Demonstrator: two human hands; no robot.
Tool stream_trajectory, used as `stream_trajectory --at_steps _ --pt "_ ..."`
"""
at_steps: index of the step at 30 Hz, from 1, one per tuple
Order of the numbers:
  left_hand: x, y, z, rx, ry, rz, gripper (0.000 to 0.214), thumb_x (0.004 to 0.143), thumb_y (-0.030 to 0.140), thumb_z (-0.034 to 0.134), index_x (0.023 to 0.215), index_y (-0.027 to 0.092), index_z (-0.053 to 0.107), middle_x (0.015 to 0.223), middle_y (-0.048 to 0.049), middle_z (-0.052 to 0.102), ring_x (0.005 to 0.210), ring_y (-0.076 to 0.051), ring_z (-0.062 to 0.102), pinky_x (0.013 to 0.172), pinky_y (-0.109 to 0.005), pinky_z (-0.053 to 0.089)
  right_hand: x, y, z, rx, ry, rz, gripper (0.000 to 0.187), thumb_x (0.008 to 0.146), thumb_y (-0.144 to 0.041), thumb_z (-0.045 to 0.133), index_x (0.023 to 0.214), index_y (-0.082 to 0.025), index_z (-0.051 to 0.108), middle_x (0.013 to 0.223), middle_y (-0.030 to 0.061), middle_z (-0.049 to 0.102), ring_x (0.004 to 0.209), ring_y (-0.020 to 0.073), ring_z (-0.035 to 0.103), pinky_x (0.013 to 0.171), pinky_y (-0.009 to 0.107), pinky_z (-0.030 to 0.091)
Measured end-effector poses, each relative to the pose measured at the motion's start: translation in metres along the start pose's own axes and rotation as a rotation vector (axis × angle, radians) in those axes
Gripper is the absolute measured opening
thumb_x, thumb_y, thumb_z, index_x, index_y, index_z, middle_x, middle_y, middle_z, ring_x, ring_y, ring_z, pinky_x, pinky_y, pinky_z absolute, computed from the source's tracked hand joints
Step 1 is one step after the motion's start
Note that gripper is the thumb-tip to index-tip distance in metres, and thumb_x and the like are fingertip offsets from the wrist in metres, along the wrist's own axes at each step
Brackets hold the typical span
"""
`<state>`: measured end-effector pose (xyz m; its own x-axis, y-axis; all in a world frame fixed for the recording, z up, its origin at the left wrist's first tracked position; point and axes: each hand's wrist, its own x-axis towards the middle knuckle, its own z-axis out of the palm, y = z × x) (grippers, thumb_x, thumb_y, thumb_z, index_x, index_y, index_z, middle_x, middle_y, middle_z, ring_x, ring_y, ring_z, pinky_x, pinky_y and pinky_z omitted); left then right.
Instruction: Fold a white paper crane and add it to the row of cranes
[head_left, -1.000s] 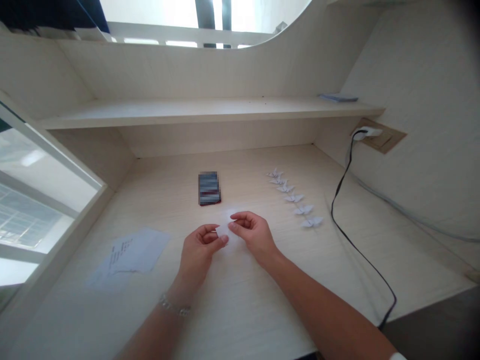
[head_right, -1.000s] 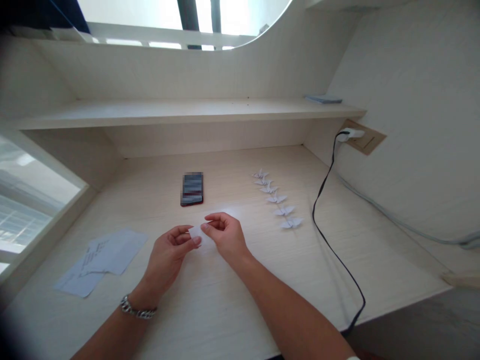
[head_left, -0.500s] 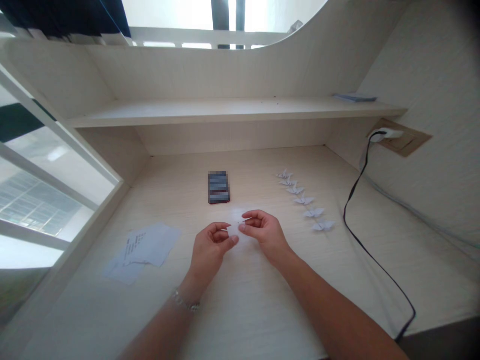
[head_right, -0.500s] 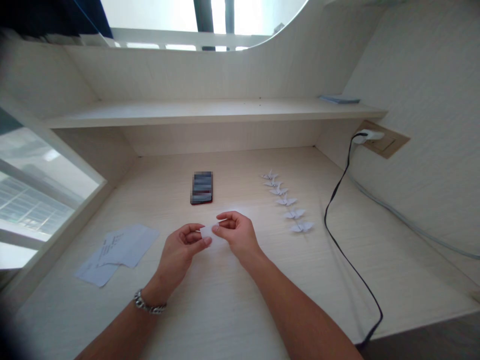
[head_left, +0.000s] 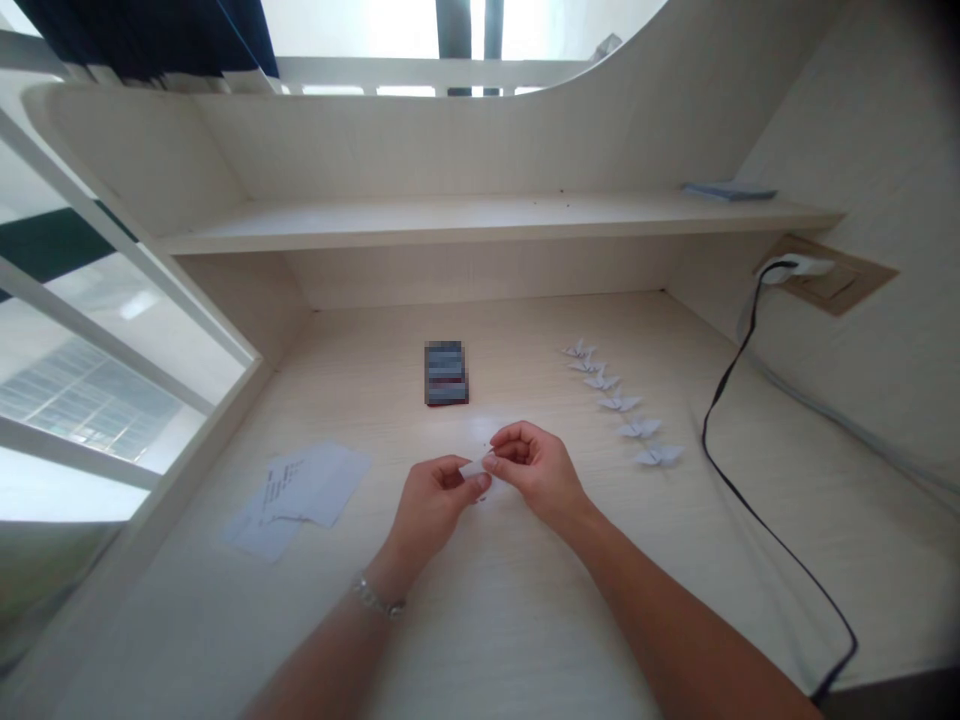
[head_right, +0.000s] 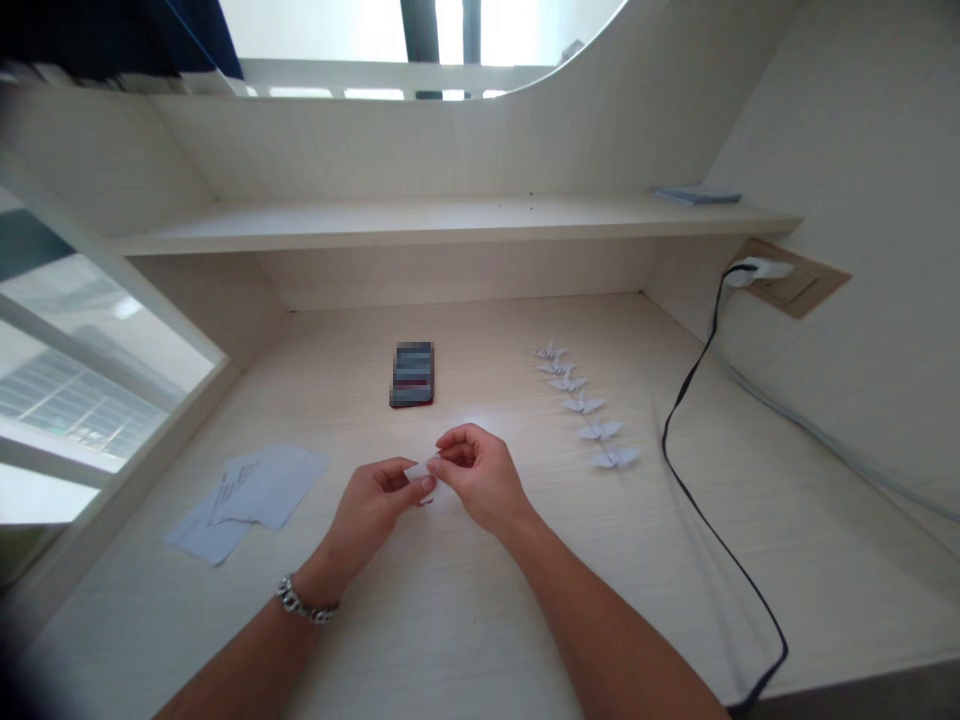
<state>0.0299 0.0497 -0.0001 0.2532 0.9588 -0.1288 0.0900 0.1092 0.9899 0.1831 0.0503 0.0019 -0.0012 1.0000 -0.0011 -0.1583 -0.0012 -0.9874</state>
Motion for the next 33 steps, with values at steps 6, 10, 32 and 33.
stream_trajectory --at_steps 6,10,32,33 --pt "-0.003 0.003 0.002 0.052 -0.007 0.005 0.022 0.063 0.037 0.069 0.066 0.015 0.069 0.052 0.0005 0.058 0.047 -0.012 0.048 0.045 -0.022 0.031 -0.002 0.0 0.001 -0.07 -0.003 -0.028 0.016 0.07 -0.026 0.067 0.082 -0.018 0.06 0.066 0.0004 0.063 0.062 0.0138 0.058 0.056 0.025 0.044" --pt "-0.003 0.004 0.001 0.001 -0.01 -0.013 0.021 0.06 0.036 0.071 0.062 0.015 0.068 0.053 0.0001 0.059 0.051 -0.013 0.05 0.047 -0.023 0.034 -0.003 -0.002 0.003 -0.107 -0.007 -0.028 0.021 0.071 -0.029 0.065 0.088 -0.018 0.06 0.067 0.0012 0.063 0.062 0.0144 0.059 0.056 0.025 0.044" --pt "0.001 0.001 0.005 -0.293 0.158 -0.013 0.023 0.068 0.031 0.069 0.078 0.01 0.068 0.069 -0.0049 0.064 0.061 -0.011 0.053 0.058 -0.023 0.042 -0.004 -0.002 0.019 0.209 0.037 0.218 0.023 0.053 -0.028 0.077 0.059 -0.013 0.062 0.052 -0.0011 0.057 0.048 0.0082 0.047 0.049 0.022 0.036" --pt "0.001 0.0 0.005 -0.278 0.171 -0.012 0.024 0.068 0.031 0.07 0.078 0.01 0.068 0.069 -0.0049 0.064 0.061 -0.011 0.053 0.058 -0.022 0.042 -0.004 -0.001 0.019 0.212 0.051 0.218 0.022 0.055 -0.028 0.077 0.059 -0.013 0.062 0.052 -0.0006 0.058 0.048 0.0084 0.047 0.049 0.022 0.036"
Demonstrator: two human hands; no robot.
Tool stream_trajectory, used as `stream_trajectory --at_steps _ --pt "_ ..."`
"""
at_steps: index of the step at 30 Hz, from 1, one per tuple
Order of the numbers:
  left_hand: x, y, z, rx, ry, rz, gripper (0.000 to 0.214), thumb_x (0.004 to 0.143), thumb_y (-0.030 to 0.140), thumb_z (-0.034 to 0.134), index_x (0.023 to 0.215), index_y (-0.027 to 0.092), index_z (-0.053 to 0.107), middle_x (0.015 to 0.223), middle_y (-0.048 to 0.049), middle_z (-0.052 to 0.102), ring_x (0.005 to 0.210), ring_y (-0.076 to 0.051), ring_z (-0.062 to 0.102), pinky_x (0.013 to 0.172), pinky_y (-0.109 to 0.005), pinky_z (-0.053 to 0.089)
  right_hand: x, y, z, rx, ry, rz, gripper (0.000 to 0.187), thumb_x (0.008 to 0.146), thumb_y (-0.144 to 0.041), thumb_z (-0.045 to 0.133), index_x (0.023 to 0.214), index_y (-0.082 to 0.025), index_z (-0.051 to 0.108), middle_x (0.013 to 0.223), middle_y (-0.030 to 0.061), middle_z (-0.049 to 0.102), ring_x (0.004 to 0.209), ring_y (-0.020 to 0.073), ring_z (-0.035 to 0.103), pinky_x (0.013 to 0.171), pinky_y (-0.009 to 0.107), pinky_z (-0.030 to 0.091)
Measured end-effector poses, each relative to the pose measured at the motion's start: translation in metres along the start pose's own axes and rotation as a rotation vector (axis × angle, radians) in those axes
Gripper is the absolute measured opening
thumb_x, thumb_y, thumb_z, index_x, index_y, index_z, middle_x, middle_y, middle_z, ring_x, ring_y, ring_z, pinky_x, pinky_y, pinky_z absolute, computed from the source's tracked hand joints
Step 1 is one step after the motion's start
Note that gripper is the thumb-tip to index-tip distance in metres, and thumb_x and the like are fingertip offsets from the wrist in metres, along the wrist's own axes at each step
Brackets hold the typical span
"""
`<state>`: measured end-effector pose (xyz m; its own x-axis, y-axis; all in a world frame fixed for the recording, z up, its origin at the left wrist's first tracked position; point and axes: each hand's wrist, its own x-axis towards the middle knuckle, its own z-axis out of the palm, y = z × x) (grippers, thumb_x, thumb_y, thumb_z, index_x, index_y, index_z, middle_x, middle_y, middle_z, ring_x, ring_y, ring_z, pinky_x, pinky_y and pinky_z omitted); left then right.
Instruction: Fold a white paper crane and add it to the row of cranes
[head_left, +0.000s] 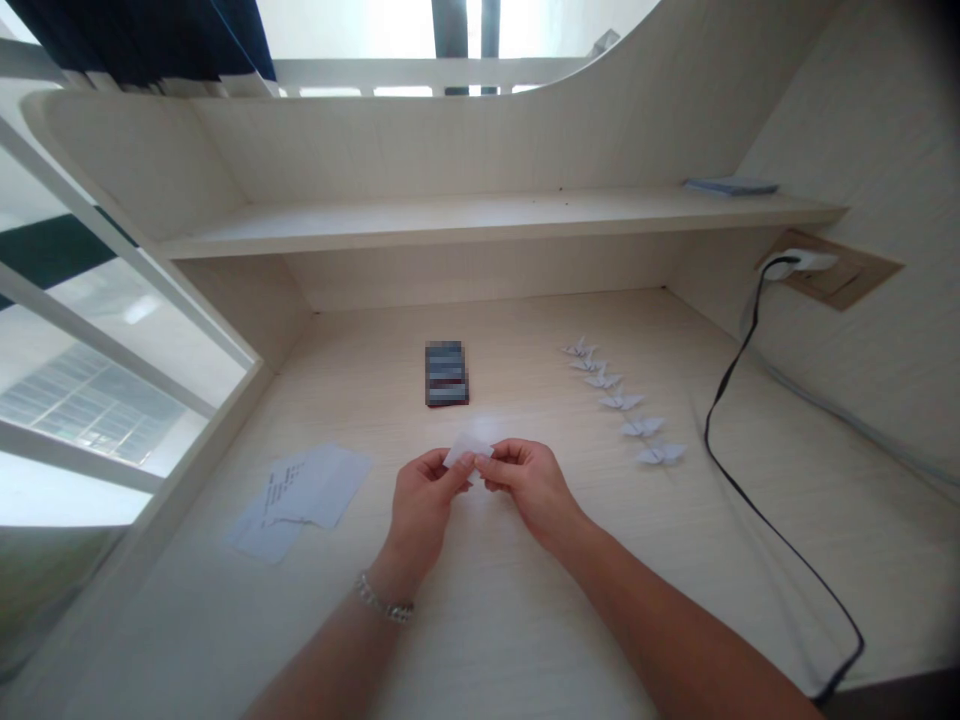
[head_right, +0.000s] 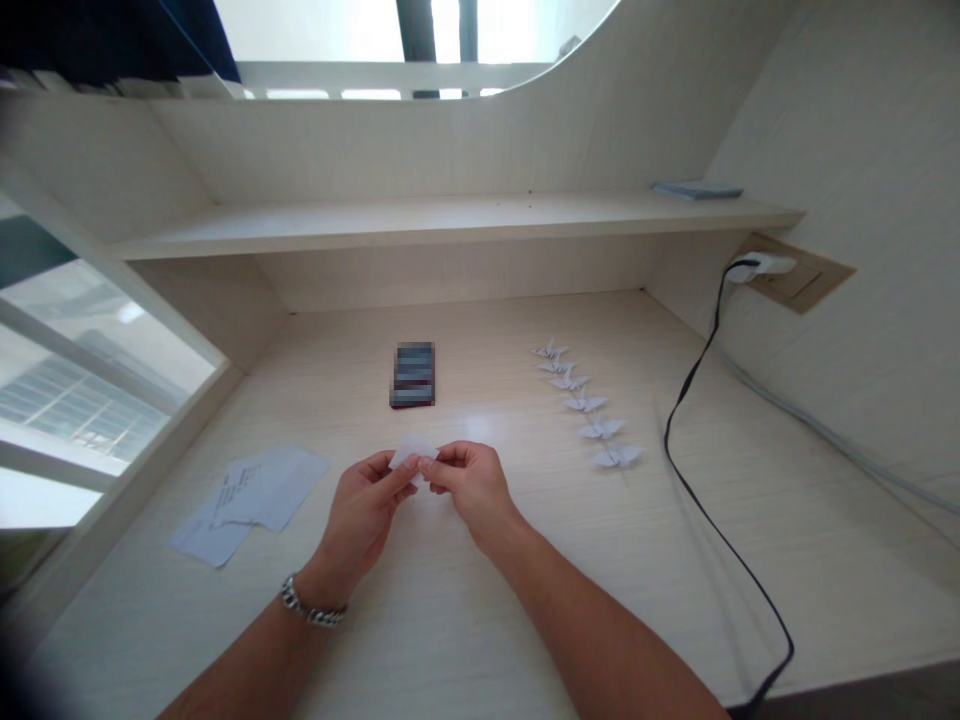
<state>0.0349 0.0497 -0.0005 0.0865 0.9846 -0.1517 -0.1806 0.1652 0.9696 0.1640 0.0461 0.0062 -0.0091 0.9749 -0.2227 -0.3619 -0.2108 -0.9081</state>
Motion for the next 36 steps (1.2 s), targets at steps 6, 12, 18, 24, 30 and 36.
stream_trajectory --at_steps 6,12,18,24,30,36 --pt "0.002 -0.003 -0.001 0.056 0.047 0.012 0.027 0.065 0.034 0.07 0.079 0.01 0.068 0.066 -0.0047 0.062 0.059 -0.012 0.053 0.056 -0.023 0.043 0.001 0.005 0.001 -0.096 0.035 -0.075 0.021 0.064 -0.033 0.071 0.063 -0.013 0.064 0.054 0.001 0.06 0.05 0.0101 0.051 0.052 0.024 0.039" --pt "0.002 -0.003 -0.001 0.085 0.049 0.012 0.028 0.067 0.036 0.069 0.079 0.011 0.068 0.066 -0.0051 0.064 0.06 -0.012 0.054 0.057 -0.023 0.043 0.001 0.004 -0.001 -0.027 0.105 -0.066 0.02 0.059 -0.03 0.075 0.061 -0.014 0.063 0.053 0.0003 0.06 0.051 0.0103 0.052 0.054 0.025 0.041" --pt "0.002 0.0 0.001 0.072 0.068 -0.002 0.029 0.062 0.038 0.071 0.074 0.011 0.069 0.064 -0.0046 0.065 0.056 -0.012 0.054 0.055 -0.023 0.043 0.001 0.006 0.0 0.065 0.056 -0.006 0.022 0.063 -0.033 0.072 0.061 -0.014 0.063 0.057 0.0012 0.061 0.054 0.0107 0.053 0.058 0.026 0.043" --pt "0.003 -0.003 -0.002 0.086 0.099 -0.005 0.031 0.062 0.039 0.071 0.075 0.01 0.068 0.066 -0.0045 0.064 0.057 -0.011 0.054 0.057 -0.023 0.044 0.007 0.003 -0.008 0.062 0.187 -0.071 0.025 0.064 -0.038 0.07 0.066 -0.015 0.061 0.061 0.0001 0.061 0.054 0.0097 0.052 0.054 0.024 0.043" --pt "0.003 -0.004 -0.003 0.075 0.126 -0.003 0.033 0.06 0.04 0.072 0.075 0.011 0.069 0.06 -0.0039 0.063 0.056 -0.013 0.055 0.056 -0.023 0.044 0.008 0.01 -0.008 -0.131 -0.025 -0.059 0.028 0.063 -0.041 0.071 0.071 -0.016 0.06 0.063 0.0011 0.061 0.057 0.0122 0.054 0.051 0.023 0.042" --pt "0.001 -0.003 0.0 0.039 0.115 0.007 0.032 0.061 0.039 0.072 0.075 0.011 0.069 0.062 -0.0044 0.063 0.058 -0.013 0.056 0.056 -0.024 0.044 0.005 0.019 -0.003 -0.242 -0.039 -0.147 0.028 0.071 -0.043 0.063 0.064 -0.017 0.054 0.057 -0.0009 0.056 0.052 0.0108 0.049 0.051 0.024 0.04"
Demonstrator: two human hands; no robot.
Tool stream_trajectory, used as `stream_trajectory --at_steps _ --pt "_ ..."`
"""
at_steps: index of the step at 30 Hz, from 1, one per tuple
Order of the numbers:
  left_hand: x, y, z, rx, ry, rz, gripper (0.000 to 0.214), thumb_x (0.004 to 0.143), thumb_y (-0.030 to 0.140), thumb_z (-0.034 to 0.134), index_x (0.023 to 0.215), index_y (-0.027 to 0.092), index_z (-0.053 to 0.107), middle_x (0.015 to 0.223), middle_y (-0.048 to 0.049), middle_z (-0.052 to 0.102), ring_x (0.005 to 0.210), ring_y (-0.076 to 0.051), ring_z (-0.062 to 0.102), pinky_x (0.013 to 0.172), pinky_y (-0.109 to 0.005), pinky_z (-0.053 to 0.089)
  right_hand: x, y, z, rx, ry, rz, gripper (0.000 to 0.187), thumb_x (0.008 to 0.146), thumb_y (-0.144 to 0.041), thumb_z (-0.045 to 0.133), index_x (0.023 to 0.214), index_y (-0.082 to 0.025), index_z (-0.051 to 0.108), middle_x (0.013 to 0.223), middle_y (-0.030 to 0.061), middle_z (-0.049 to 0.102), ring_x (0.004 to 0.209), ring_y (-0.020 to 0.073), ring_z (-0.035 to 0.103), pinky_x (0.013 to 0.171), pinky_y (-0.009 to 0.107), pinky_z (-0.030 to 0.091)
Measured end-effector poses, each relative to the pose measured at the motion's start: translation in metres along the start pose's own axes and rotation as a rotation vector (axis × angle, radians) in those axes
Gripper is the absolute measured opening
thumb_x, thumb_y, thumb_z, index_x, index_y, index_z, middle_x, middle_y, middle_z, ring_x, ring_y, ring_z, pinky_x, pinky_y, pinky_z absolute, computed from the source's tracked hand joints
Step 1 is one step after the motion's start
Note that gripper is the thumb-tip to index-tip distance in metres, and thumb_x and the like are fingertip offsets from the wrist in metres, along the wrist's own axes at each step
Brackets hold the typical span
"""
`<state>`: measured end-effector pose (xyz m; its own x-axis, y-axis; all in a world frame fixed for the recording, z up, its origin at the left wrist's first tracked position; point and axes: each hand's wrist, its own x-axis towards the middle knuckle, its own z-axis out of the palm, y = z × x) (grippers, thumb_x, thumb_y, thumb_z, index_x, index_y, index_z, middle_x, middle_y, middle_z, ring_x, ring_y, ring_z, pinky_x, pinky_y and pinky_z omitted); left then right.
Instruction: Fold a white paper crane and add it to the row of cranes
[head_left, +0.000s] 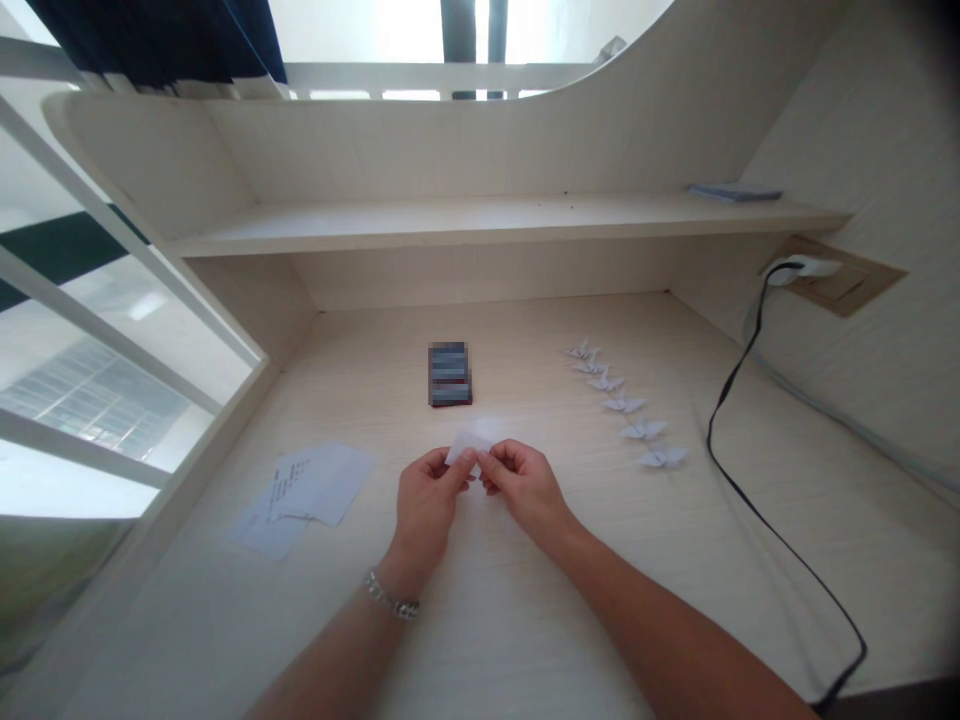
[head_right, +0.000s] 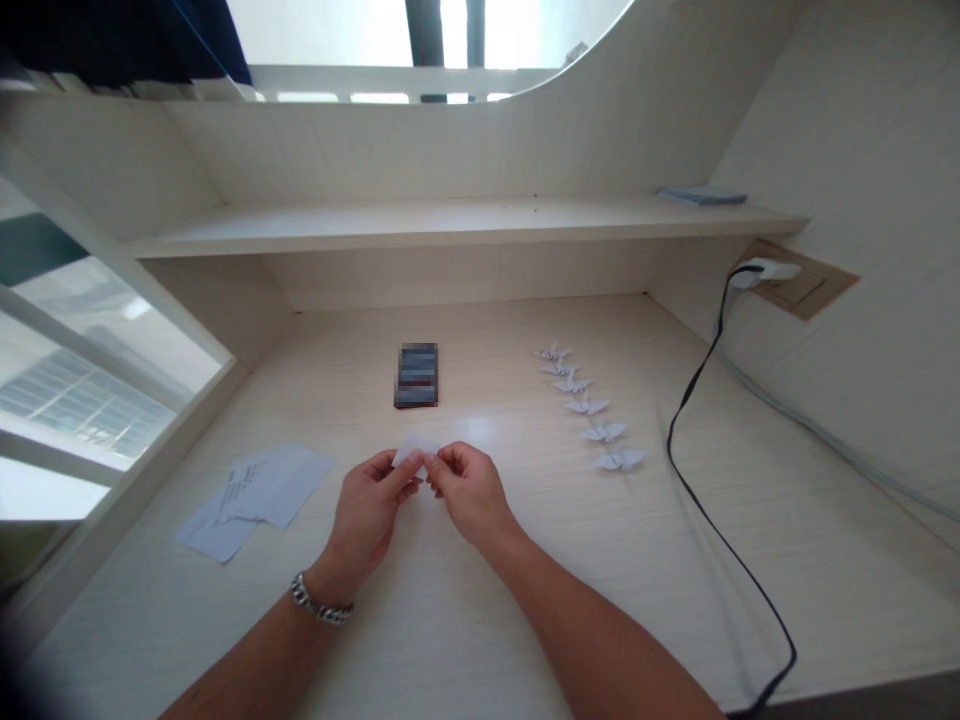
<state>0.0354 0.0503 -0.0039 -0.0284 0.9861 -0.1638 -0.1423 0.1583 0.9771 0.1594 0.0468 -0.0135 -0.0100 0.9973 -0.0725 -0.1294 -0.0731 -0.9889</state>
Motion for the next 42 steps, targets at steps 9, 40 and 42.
stream_trajectory --at_steps 9,40,42 --pt "0.002 0.0 -0.004 -0.028 -0.102 -0.038 0.024 0.065 0.035 0.07 0.072 0.012 0.065 0.067 -0.0028 0.061 0.06 -0.011 0.053 0.056 -0.022 0.041 -0.005 -0.009 -0.006 -0.291 -0.087 -0.071 0.021 0.078 -0.034 0.054 0.066 -0.018 0.054 0.06 -0.0015 0.055 0.055 0.011 0.046 0.051 0.023 0.035" --pt "0.003 0.008 -0.005 0.127 -0.141 0.001 0.022 0.064 0.034 0.071 0.068 0.013 0.068 0.066 -0.0035 0.066 0.06 -0.013 0.056 0.055 -0.022 0.041 0.005 -0.008 -0.013 -0.043 0.011 -0.007 0.023 0.063 -0.036 0.07 0.064 -0.016 0.058 0.056 -0.0015 0.055 0.051 0.0105 0.047 0.048 0.023 0.038" --pt "0.002 0.007 -0.004 0.135 -0.147 0.02 0.022 0.065 0.034 0.07 0.069 0.013 0.069 0.065 -0.0036 0.066 0.059 -0.013 0.055 0.054 -0.022 0.04 0.004 -0.009 -0.012 -0.028 0.042 -0.01 0.023 0.062 -0.036 0.071 0.064 -0.016 0.058 0.055 -0.0018 0.055 0.05 0.0101 0.046 0.047 0.023 0.037"
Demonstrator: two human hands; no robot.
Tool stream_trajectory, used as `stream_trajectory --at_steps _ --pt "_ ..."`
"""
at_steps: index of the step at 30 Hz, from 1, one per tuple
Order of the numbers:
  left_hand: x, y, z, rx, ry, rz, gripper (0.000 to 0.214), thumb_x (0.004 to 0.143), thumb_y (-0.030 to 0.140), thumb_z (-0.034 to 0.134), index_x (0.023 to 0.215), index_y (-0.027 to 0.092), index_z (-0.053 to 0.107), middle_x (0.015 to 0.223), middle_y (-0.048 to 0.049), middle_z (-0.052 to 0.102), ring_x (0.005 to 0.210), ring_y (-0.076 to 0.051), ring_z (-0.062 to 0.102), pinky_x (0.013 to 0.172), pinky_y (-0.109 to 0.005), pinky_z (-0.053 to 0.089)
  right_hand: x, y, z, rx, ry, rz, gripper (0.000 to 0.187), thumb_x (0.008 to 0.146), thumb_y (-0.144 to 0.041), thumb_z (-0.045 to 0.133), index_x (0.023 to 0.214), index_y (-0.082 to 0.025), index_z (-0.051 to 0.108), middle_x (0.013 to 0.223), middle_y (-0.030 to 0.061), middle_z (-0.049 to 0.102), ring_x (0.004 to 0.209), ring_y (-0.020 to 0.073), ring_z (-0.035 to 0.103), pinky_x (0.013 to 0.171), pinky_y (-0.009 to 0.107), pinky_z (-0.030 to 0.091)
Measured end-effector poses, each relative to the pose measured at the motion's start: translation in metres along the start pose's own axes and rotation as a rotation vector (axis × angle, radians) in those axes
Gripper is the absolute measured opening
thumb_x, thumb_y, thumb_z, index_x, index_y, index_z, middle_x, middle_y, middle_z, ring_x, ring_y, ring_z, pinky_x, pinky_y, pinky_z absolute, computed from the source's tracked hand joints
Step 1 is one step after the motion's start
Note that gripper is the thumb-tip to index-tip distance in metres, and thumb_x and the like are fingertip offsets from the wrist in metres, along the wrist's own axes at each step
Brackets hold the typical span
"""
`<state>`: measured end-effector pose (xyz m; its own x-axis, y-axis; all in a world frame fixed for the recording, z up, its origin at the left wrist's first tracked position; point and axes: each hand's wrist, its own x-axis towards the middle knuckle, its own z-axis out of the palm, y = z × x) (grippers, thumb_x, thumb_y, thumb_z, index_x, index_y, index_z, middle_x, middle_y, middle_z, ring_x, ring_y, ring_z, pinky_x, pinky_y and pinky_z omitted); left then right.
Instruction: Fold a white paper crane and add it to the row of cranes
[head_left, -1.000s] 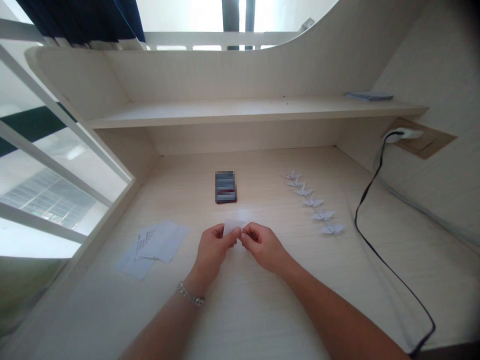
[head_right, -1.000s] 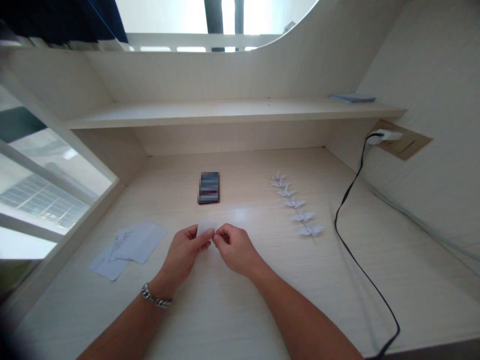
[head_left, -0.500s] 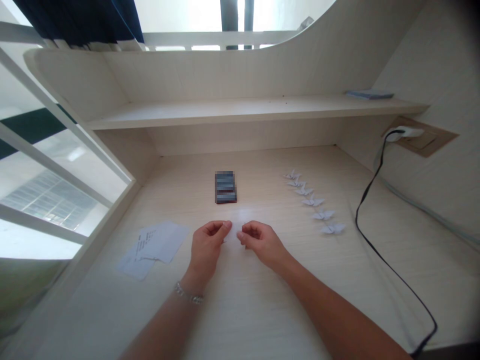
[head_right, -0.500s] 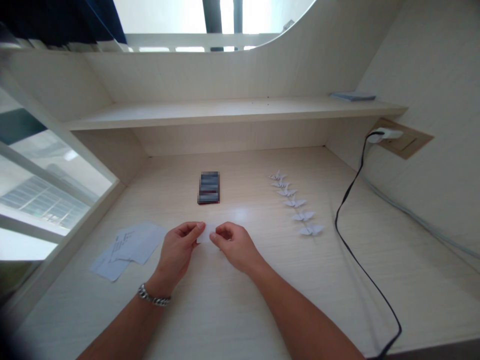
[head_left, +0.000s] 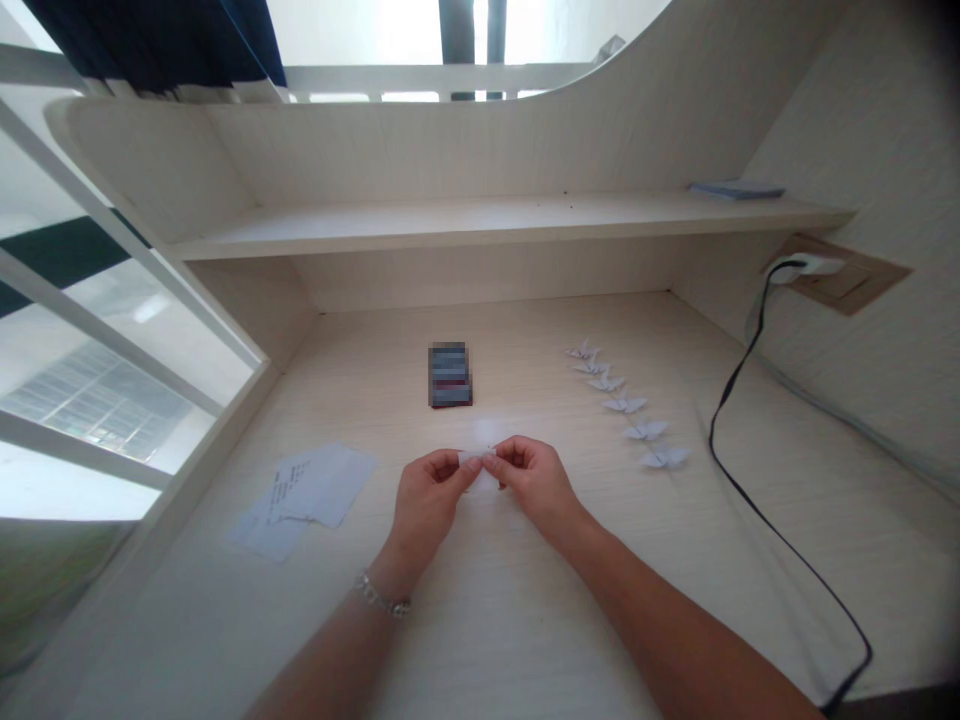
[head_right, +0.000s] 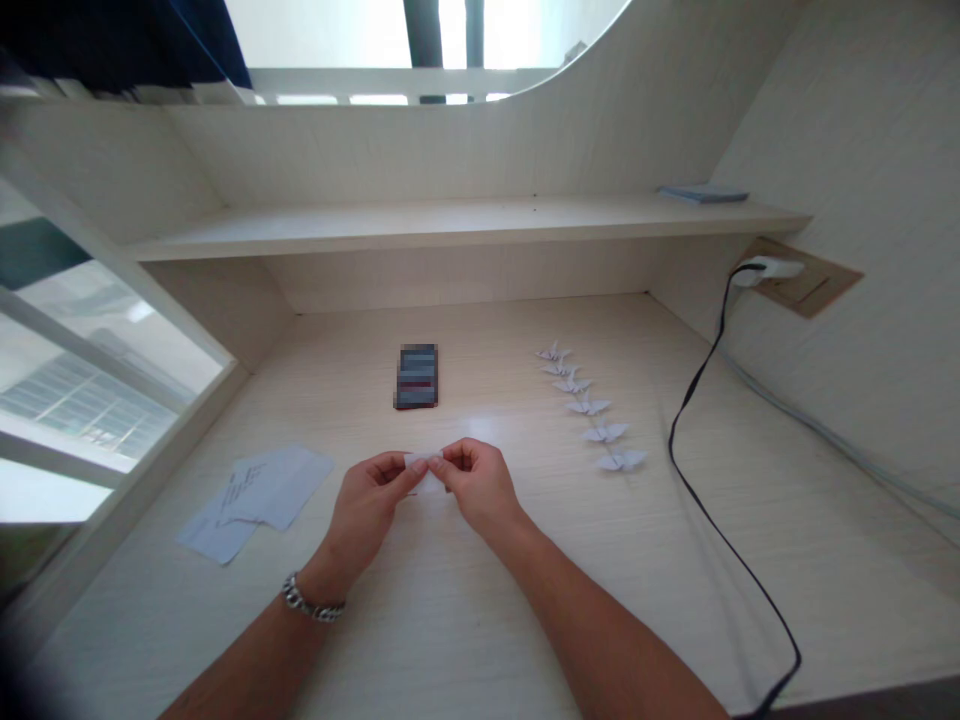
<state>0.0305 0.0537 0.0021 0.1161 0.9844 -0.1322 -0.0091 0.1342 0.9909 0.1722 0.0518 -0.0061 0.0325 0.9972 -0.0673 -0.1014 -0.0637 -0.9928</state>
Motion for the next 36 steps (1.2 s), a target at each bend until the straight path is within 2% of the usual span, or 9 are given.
stream_trajectory --at_steps 7,15,22,25,29,36 --pt "-0.0009 -0.0031 -0.0005 0.033 -0.006 0.03 0.022 0.068 0.035 0.068 0.071 0.013 0.068 0.067 -0.0036 0.066 0.06 -0.013 0.055 0.055 -0.022 0.04 -0.0008 -0.0058 0.0008 0.061 0.034 0.017 0.021 0.059 -0.033 0.073 0.064 -0.016 0.06 0.055 -0.0019 0.056 0.049 0.01 0.046 0.049 0.024 0.037" --pt "-0.0017 -0.0039 -0.0001 0.05 -0.013 0.018 0.024 0.07 0.037 0.066 0.071 0.013 0.067 0.065 -0.0024 0.064 0.057 -0.012 0.053 0.053 -0.022 0.038 0.0002 -0.0043 -0.0002 0.031 0.032 -0.01 0.018 0.066 -0.031 0.069 0.063 -0.016 0.059 0.054 -0.003 0.053 0.05 0.0096 0.044 0.049 0.024 0.035" --pt "-0.0014 -0.0038 0.0015 0.046 0.01 0.009 0.024 0.069 0.036 0.067 0.066 0.012 0.064 0.059 -0.0002 0.059 0.055 -0.01 0.049 0.052 -0.02 0.038 0.0024 -0.0008 -0.0022 0.0 0.028 -0.034 0.018 0.066 -0.032 0.068 0.065 -0.016 0.059 0.056 -0.0023 0.054 0.051 0.0102 0.046 0.05 0.024 0.036" --pt "-0.0008 -0.0034 0.0015 0.041 0.021 -0.01 0.024 0.067 0.036 0.068 0.067 0.012 0.064 0.061 -0.0005 0.06 0.056 -0.01 0.051 0.053 -0.02 0.04 0.0035 0.0016 -0.002 0.003 0.042 -0.039 0.019 0.066 -0.033 0.068 0.065 -0.016 0.059 0.055 -0.0029 0.053 0.051 0.0097 0.045 0.05 0.023 0.036" --pt "-0.0004 -0.0029 0.001 0.052 0.062 -0.025 0.025 0.067 0.037 0.068 0.07 0.012 0.065 0.065 -0.0019 0.062 0.06 -0.011 0.053 0.056 -0.021 0.043 0.0044 0.0037 -0.002 0.012 -0.02 0.004 0.02 0.067 -0.035 0.066 0.068 -0.016 0.059 0.058 -0.0021 0.055 0.053 0.0105 0.048 0.051 0.024 0.039" --pt "-0.0005 -0.0044 0.0009 0.04 0.038 -0.012 0.025 0.068 0.036 0.068 0.073 0.013 0.066 0.068 -0.0028 0.064 0.062 -0.012 0.055 0.057 -0.022 0.044 0.0038 0.0019 -0.0039 -0.009 -0.001 -0.047 0.017 0.07 -0.032 0.064 0.069 -0.016 0.058 0.058 -0.0021 0.054 0.053 0.0104 0.048 0.052 0.024 0.039"
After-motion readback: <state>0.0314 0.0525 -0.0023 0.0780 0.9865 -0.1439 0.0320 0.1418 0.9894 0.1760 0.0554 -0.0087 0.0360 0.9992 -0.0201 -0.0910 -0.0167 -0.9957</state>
